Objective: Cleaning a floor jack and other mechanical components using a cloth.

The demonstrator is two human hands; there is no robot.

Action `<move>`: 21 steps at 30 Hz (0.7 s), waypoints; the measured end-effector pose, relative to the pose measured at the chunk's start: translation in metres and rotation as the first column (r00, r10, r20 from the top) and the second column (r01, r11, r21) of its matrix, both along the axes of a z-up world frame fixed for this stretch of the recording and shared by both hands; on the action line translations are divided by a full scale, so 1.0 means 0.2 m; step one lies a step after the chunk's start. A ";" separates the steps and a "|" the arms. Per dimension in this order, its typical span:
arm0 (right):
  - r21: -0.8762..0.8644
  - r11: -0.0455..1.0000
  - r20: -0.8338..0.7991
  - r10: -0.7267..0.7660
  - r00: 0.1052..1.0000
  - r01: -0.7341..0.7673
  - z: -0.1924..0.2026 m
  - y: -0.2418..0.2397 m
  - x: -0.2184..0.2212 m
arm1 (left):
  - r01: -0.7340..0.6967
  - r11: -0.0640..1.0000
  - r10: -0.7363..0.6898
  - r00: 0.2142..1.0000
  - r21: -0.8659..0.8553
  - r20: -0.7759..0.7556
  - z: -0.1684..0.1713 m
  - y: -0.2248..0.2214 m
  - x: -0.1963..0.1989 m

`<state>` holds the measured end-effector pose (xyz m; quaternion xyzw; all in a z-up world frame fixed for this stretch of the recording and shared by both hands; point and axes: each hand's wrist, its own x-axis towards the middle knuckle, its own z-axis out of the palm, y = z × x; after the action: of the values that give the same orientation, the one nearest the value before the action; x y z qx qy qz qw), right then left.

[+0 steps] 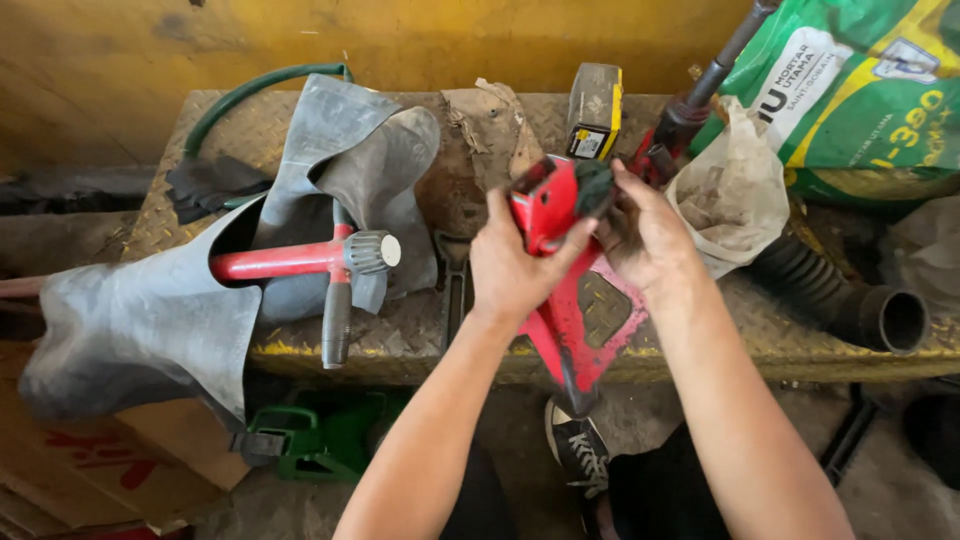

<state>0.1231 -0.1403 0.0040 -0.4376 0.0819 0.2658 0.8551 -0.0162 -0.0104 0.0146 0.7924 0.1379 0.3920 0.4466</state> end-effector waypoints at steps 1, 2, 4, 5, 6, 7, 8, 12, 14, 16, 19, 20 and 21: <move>-0.018 0.996 0.022 0.083 0.996 -0.082 -0.01 -0.01 0.03 | 0.014 0.999 -0.013 1.000 0.031 -0.024 0.01 -0.01 0.00; -0.040 0.986 0.040 0.164 0.986 -0.162 -0.02 -0.03 0.06 | 0.031 0.998 -0.028 0.998 0.059 -0.051 0.01 -0.02 -0.01; -0.078 0.975 0.088 0.216 0.973 -0.209 -0.03 -0.07 0.09 | 0.040 0.996 -0.034 0.997 0.081 -0.074 0.02 -0.03 -0.02; -0.120 0.960 0.138 0.268 0.954 -0.252 -0.03 -0.09 0.11 | 0.050 0.993 -0.041 0.995 0.103 -0.092 0.03 -0.04 -0.03; -0.118 0.961 0.138 0.266 0.954 -0.251 -0.01 -0.09 0.10 | 0.052 0.993 -0.042 0.995 0.104 -0.093 0.02 -0.03 -0.02; -0.248 0.940 0.234 0.294 0.927 -0.235 0.01 -0.09 0.08 | 0.042 0.993 -0.031 0.994 0.106 -0.101 0.01 -0.03 -0.02; -0.372 0.906 0.323 0.330 0.887 -0.201 0.04 -0.09 0.07 | 0.032 0.994 -0.021 0.994 0.109 -0.107 0.01 -0.02 -0.01; -0.468 0.883 0.547 0.315 0.776 -0.028 -0.16 -0.06 0.15 | 0.004 0.995 0.003 0.997 0.099 -0.072 -0.03 -0.01 0.01; -0.427 0.904 0.427 0.239 0.872 -0.038 -0.20 -0.05 0.17 | -0.006 0.994 0.010 0.999 0.108 -0.034 -0.02 -0.01 0.01; -0.441 0.895 0.359 0.241 0.902 -0.063 -0.12 -0.04 0.14 | -0.001 0.994 0.006 0.999 0.112 -0.045 -0.02 -0.01 0.01; -0.438 0.891 0.276 0.257 0.926 -0.117 -0.12 -0.04 0.16 | 0.013 0.994 -0.006 0.998 0.106 -0.065 -0.03 -0.01 0.01; -0.419 0.896 0.261 0.275 0.925 -0.148 -0.13 -0.05 0.18 | 0.020 0.995 -0.012 0.997 0.099 -0.078 -0.03 0.00 0.01; -0.419 0.896 0.261 0.275 0.925 -0.148 -0.15 -0.04 0.18 | 0.020 0.995 -0.012 0.997 0.098 -0.078 -0.03 -0.01 0.01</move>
<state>0.1599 -0.1486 -0.0260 -0.6425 -0.0520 0.2637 0.7176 -0.0140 -0.0118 0.0078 0.8292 0.1291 0.3638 0.4042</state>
